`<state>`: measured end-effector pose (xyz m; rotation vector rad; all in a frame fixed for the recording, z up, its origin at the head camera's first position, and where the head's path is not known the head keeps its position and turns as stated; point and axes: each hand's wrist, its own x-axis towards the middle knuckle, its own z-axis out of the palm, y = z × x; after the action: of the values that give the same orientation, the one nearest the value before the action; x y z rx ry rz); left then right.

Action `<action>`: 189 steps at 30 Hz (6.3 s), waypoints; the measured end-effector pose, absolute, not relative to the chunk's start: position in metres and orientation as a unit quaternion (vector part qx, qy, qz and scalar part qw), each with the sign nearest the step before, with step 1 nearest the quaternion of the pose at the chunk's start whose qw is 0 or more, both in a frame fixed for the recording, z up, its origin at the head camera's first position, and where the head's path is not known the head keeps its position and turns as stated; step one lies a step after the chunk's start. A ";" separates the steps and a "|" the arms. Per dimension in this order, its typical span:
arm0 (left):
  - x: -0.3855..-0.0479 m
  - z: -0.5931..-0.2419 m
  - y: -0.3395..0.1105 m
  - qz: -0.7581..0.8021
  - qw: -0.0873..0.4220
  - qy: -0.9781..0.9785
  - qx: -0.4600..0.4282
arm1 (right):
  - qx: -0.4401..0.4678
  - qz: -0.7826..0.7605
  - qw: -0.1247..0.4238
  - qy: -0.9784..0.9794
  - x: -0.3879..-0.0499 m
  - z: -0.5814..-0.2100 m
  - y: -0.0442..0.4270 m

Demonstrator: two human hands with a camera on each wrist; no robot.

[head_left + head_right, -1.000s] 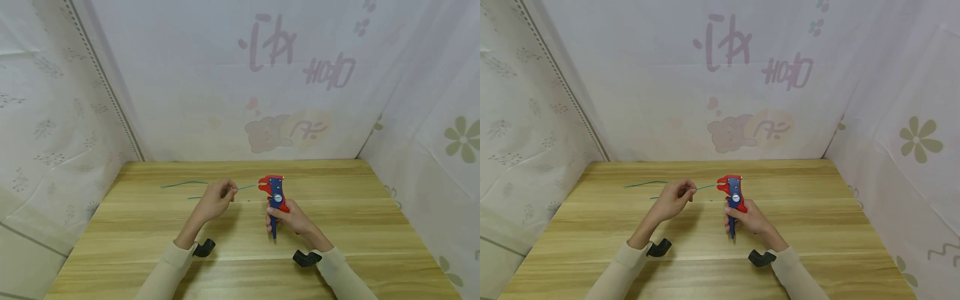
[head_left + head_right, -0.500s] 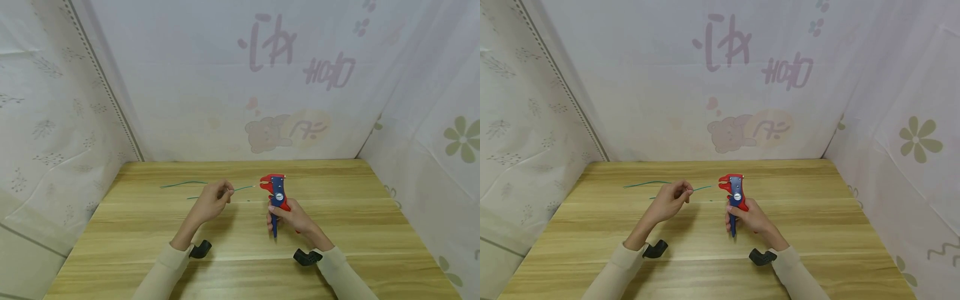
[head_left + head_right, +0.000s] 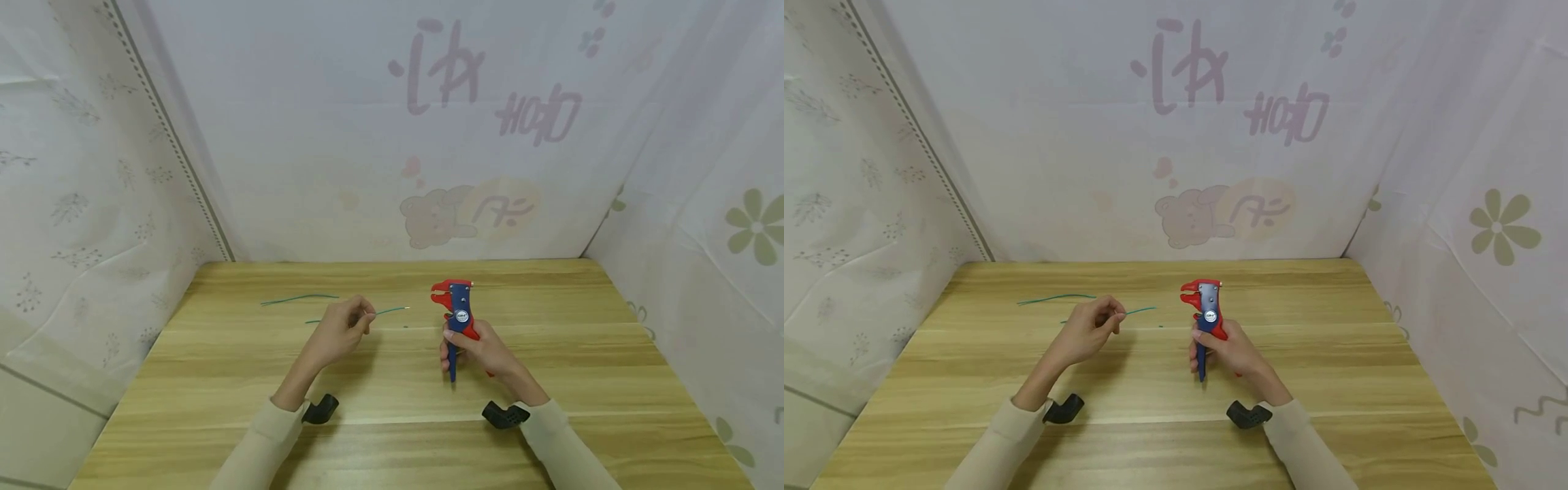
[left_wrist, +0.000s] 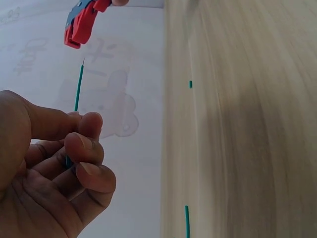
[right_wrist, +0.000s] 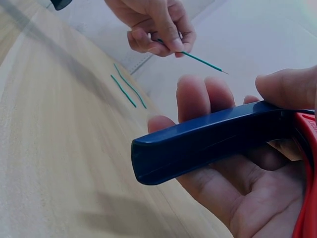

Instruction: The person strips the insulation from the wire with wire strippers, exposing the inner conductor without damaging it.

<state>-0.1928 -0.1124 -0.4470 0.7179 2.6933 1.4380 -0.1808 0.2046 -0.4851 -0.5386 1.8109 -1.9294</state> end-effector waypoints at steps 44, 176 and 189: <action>-0.186 -0.479 -0.162 0.434 -0.003 0.889 0.149 | -0.162 -0.708 0.186 0.661 -0.190 -0.488 0.228; -0.237 -0.493 -0.189 0.355 0.042 0.929 0.098 | -0.205 -0.791 0.176 0.549 -0.204 -0.530 0.254; -0.234 -0.493 -0.189 0.341 0.058 0.935 0.083 | -0.200 -0.787 0.179 0.555 -0.203 -0.530 0.252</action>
<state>-0.2336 -0.1895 -0.4927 0.2527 2.8334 1.0325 -0.2033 0.2521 -0.5304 -0.5643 1.5704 -2.2254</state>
